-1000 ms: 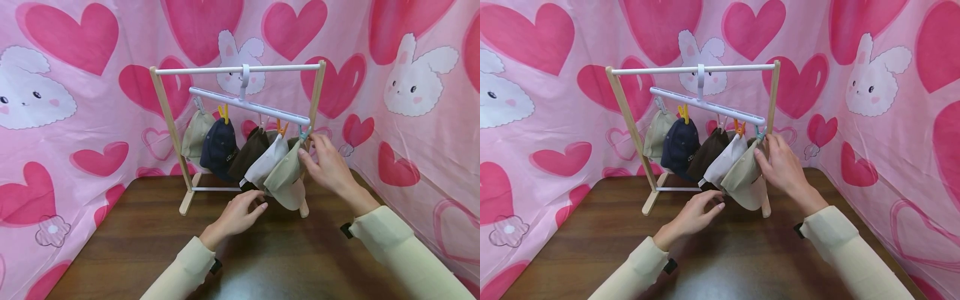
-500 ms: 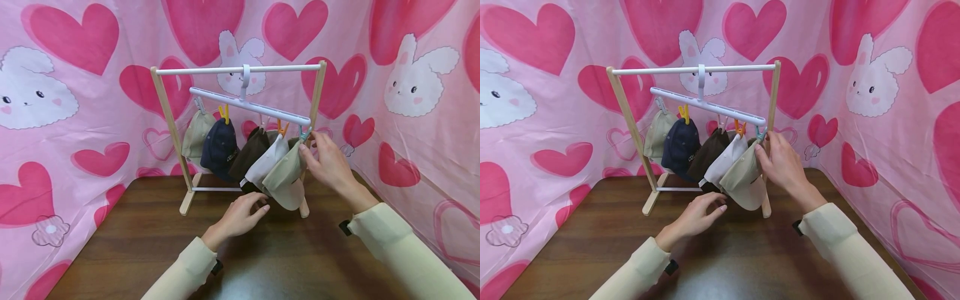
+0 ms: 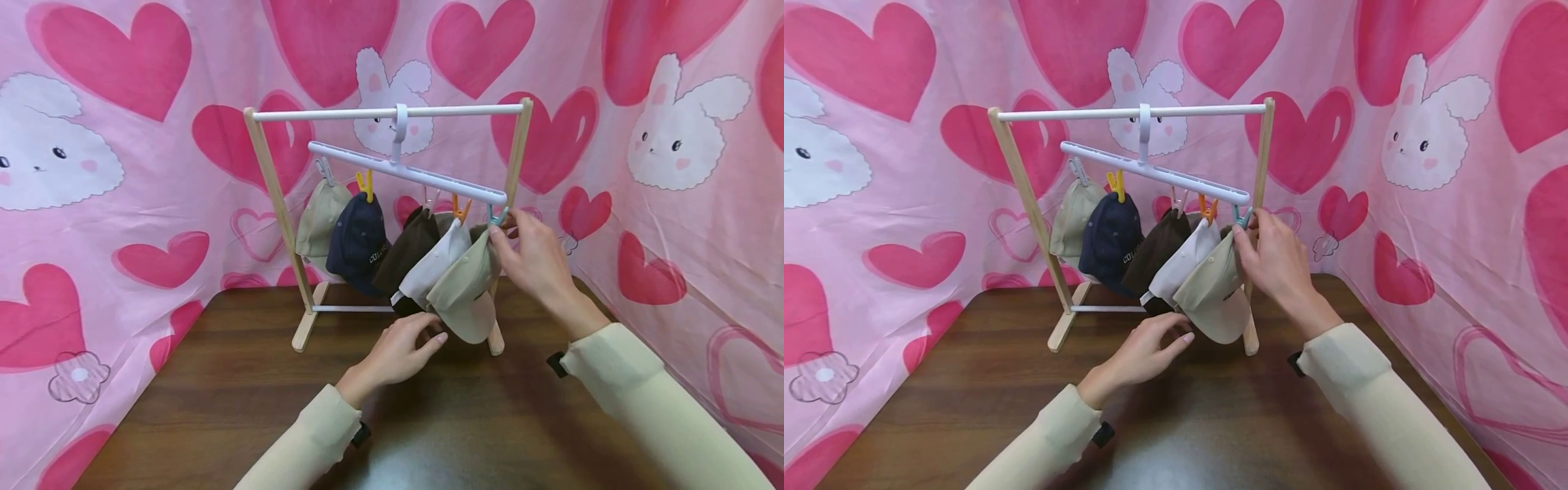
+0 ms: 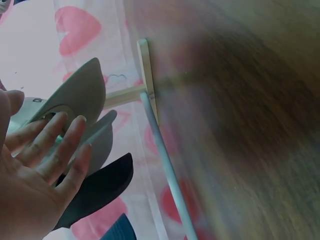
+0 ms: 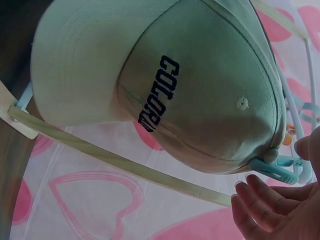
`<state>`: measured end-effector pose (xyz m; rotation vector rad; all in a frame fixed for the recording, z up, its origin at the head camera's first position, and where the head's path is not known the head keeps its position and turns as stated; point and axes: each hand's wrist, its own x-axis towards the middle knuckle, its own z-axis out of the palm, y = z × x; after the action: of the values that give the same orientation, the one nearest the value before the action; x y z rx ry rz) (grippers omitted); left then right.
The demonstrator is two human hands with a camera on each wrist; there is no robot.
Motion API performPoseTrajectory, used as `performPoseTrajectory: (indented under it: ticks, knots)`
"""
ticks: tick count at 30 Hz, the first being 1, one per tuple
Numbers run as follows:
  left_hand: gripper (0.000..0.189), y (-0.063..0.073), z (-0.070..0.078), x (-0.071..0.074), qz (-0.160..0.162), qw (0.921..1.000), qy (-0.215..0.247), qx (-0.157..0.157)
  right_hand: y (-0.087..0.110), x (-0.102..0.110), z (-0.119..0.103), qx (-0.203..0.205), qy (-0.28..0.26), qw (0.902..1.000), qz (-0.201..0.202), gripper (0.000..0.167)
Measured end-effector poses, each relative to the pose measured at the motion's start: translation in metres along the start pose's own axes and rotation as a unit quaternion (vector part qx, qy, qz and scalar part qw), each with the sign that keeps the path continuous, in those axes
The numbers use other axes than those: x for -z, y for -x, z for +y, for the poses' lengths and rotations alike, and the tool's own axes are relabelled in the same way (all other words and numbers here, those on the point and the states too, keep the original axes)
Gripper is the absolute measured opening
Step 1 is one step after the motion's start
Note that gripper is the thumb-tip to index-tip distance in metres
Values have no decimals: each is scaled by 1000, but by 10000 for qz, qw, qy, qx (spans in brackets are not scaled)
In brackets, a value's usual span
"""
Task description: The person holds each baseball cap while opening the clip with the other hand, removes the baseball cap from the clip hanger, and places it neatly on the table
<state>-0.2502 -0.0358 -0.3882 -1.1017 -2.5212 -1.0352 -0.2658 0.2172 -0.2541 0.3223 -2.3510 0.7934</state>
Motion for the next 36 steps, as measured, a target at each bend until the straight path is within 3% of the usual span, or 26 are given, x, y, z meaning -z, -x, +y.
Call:
performPoseTrajectory:
  ticks: [20,36]
  knots:
    - [19,-7,3,-6,25,9999,151,59,-5,-3,-6,-189,387,9985,343,44]
    - [16,-14,0,-12,419,9978,477,-165,-7,-4,-6,-37,786,9952,577,48]
